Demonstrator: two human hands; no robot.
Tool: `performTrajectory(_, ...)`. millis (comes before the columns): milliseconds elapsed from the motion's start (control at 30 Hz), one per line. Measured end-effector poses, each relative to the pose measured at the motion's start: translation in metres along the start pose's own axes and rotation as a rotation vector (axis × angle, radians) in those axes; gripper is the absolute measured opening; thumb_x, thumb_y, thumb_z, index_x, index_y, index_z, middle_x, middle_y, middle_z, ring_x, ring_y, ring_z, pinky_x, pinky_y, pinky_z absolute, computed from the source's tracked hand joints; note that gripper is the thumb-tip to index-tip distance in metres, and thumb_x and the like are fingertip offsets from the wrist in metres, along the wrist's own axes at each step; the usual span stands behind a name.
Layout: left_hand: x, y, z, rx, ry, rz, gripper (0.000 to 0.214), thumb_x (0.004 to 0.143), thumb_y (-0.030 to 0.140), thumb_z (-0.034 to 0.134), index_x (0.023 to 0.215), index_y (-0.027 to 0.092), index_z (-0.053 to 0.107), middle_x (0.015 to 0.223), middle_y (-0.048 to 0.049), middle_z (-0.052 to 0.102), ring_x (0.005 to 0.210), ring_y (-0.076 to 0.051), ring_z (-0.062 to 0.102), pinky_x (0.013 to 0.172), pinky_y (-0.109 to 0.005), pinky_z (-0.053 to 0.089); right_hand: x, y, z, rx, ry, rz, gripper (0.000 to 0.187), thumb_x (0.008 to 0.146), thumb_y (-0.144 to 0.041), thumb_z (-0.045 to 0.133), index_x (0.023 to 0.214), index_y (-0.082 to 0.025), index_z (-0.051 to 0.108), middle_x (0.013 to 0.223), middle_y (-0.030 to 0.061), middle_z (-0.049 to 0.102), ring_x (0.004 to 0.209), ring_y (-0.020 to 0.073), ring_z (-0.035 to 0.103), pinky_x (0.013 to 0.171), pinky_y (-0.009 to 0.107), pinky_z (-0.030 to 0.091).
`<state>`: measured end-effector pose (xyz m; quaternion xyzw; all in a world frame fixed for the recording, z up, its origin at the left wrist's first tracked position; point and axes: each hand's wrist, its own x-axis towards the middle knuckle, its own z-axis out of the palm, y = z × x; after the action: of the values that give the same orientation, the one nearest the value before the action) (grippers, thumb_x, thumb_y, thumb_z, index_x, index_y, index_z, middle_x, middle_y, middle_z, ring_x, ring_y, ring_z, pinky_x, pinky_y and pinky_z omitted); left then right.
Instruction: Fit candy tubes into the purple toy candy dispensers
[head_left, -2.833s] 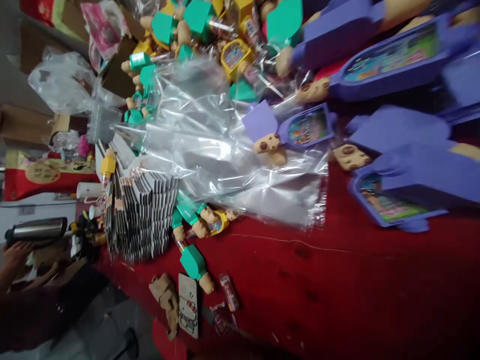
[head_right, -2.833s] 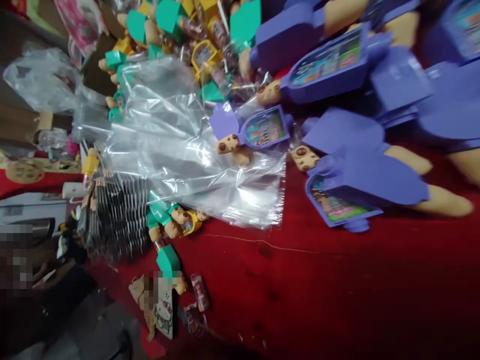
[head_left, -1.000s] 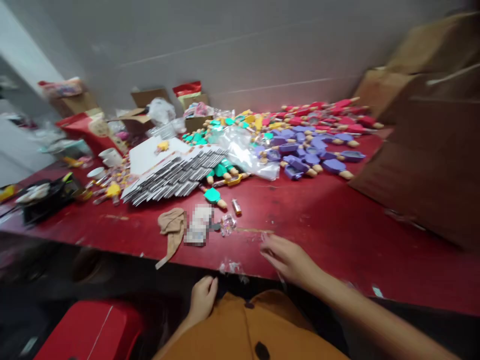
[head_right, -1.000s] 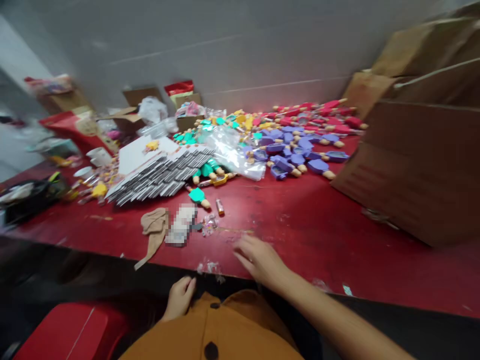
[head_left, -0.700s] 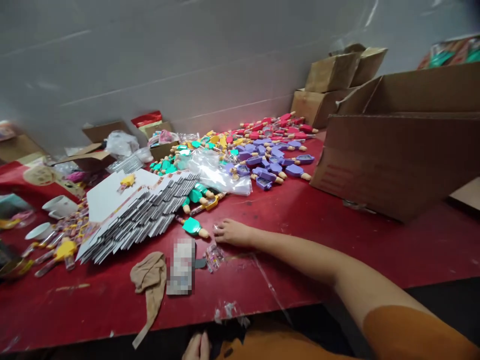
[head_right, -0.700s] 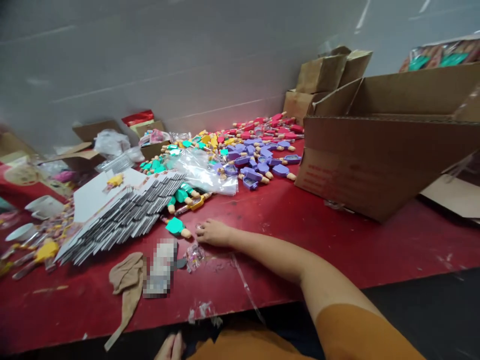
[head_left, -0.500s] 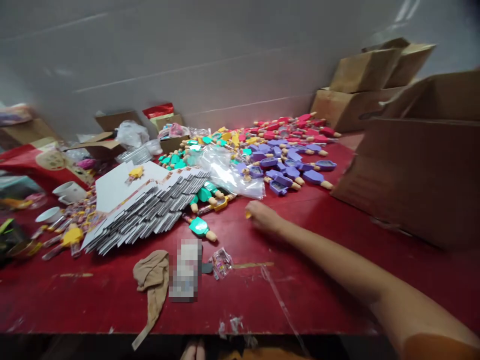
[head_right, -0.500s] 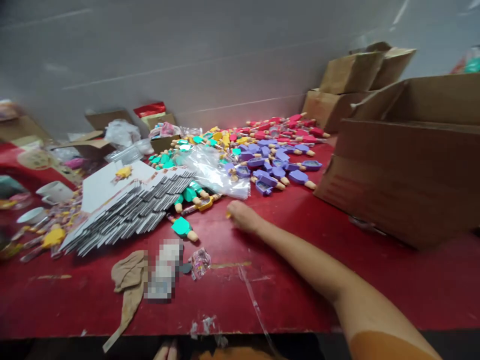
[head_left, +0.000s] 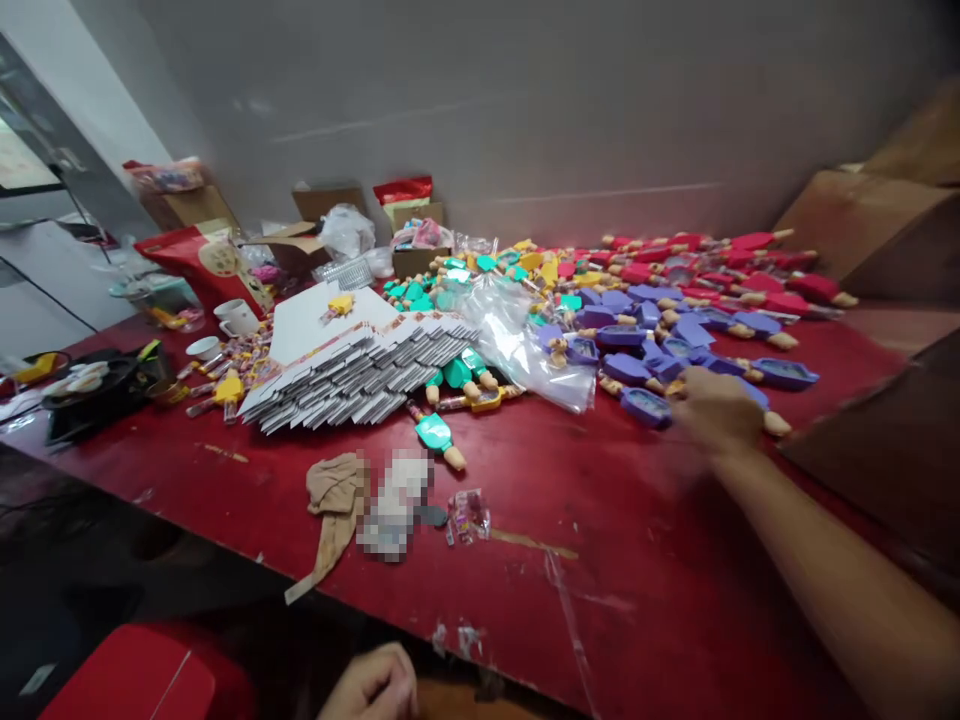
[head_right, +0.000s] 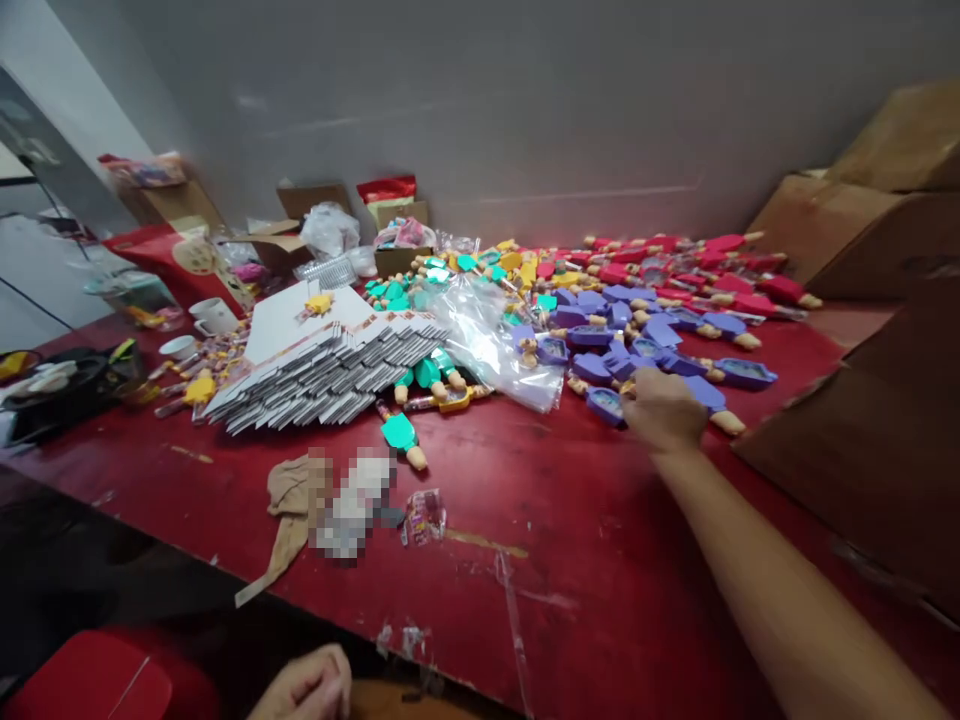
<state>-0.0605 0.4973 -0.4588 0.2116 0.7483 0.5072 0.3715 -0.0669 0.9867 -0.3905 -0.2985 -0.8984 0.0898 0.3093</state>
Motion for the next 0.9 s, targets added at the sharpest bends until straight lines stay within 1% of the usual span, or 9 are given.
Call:
performTrajectory(67, 0.011, 0.038, 0.004, -0.172, -0.033, 0.086, 0.042, 0.078, 0.058, 0.048, 0.07, 0.017, 0.048, 0.068, -0.0022, 0.052, 0.061, -0.011, 0.049, 0.063, -0.025, 0.041, -0.043, -0.027, -0.023, 0.287, 0.041, 0.054, 0.029, 0.078, -0.047, 0.051, 0.074, -0.019, 0.049, 0.068, 0.0074, 0.053, 0.066, 0.0198, 0.053, 0.058, 0.031, 0.041)
performTrajectory(100, 0.022, 0.055, 0.01, -0.262, -0.006, 0.176, 0.039, 0.074, 0.056, 0.056, 0.08, 0.018, 0.048, 0.076, -0.0029, 0.053, 0.065, -0.012, 0.051, 0.063, -0.024, 0.042, -0.069, -0.044, -0.034, 0.531, -0.035, 0.091, 0.031, 0.073, -0.049, 0.06, 0.076, -0.019, 0.049, 0.071, 0.0067, 0.055, 0.064, 0.0187, 0.053, 0.057, 0.03, 0.042)
performTrajectory(167, 0.049, 0.079, 0.028, -0.319, -0.036, 0.244, 0.063, 0.059, 0.052, 0.073, 0.104, 0.022, 0.042, 0.108, -0.0099, 0.051, 0.095, -0.019, 0.053, 0.08, -0.031, 0.044, -0.122, -0.083, -0.052, 0.668, -0.228, 0.067, 0.036, 0.07, -0.052, 0.062, 0.069, -0.02, 0.045, 0.069, 0.0029, 0.057, 0.058, 0.0144, 0.054, 0.049, 0.024, 0.041)
performTrajectory(200, 0.061, 0.087, 0.039, -0.36, -0.096, 0.242, 0.075, 0.052, 0.053, 0.076, 0.109, 0.023, 0.038, 0.114, -0.0113, 0.048, 0.1, -0.021, 0.052, 0.082, -0.033, 0.044, -0.146, -0.101, -0.059, 0.806, -0.409, 0.013, 0.033, 0.072, -0.045, 0.062, 0.066, -0.019, 0.043, 0.073, 0.0028, 0.059, 0.06, 0.0134, 0.055, 0.05, 0.023, 0.042)
performTrajectory(300, 0.081, 0.097, 0.065, -0.433, -0.174, 0.099, 0.072, 0.054, 0.053, 0.076, 0.106, 0.019, 0.04, 0.101, -0.0086, 0.055, 0.088, -0.019, 0.056, 0.075, -0.03, 0.046, -0.192, -0.131, -0.069, 1.019, -0.646, -0.049, 0.021, 0.076, -0.031, 0.057, 0.071, -0.019, 0.04, 0.084, 0.0035, 0.06, 0.072, 0.0126, 0.057, 0.06, 0.022, 0.047)
performTrajectory(467, 0.072, 0.089, 0.055, -0.369, -0.115, -0.088, 0.061, 0.057, 0.042, 0.076, 0.098, 0.016, 0.04, 0.085, -0.0031, 0.058, 0.068, -0.012, 0.056, 0.062, -0.024, 0.044, -0.201, -0.101, -0.086, 0.744, -0.685, -0.111, 0.021, 0.084, -0.027, 0.047, 0.102, -0.017, 0.046, 0.111, 0.0112, 0.052, 0.095, 0.0152, 0.055, 0.075, 0.026, 0.047)
performTrajectory(567, 0.061, 0.087, 0.043, -0.278, -0.271, -0.187, 0.055, 0.058, 0.036, 0.076, 0.096, 0.018, 0.041, 0.081, 0.0008, 0.058, 0.066, -0.01, 0.055, 0.063, -0.023, 0.043, -0.198, -0.085, -0.09, 0.658, -0.8, -0.324, 0.021, 0.089, -0.032, 0.044, 0.102, -0.017, 0.052, 0.096, 0.0059, 0.061, 0.086, 0.0127, 0.058, 0.071, 0.022, 0.046)
performTrajectory(667, 0.053, 0.092, 0.042, -0.164, -0.442, -0.215, 0.041, 0.063, 0.033, 0.071, 0.094, 0.016, 0.049, 0.079, 0.0022, 0.058, 0.068, -0.01, 0.053, 0.064, -0.022, 0.042, -0.196, -0.087, -0.087, 0.549, -0.79, -0.543, 0.03, 0.09, -0.039, 0.044, 0.107, -0.016, 0.053, 0.083, 0.003, 0.064, 0.071, 0.011, 0.059, 0.061, 0.021, 0.043)
performTrajectory(900, 0.043, 0.101, 0.046, 0.096, -0.533, -0.186, 0.035, 0.062, 0.037, 0.07, 0.084, 0.014, 0.056, 0.073, 0.0036, 0.059, 0.067, -0.011, 0.053, 0.058, -0.019, 0.039, -0.19, -0.104, -0.086, 0.446, -0.746, -0.895, 0.033, 0.092, -0.04, 0.037, 0.091, -0.015, 0.059, 0.067, 0.0014, 0.063, 0.053, 0.0103, 0.053, 0.052, 0.023, 0.034)
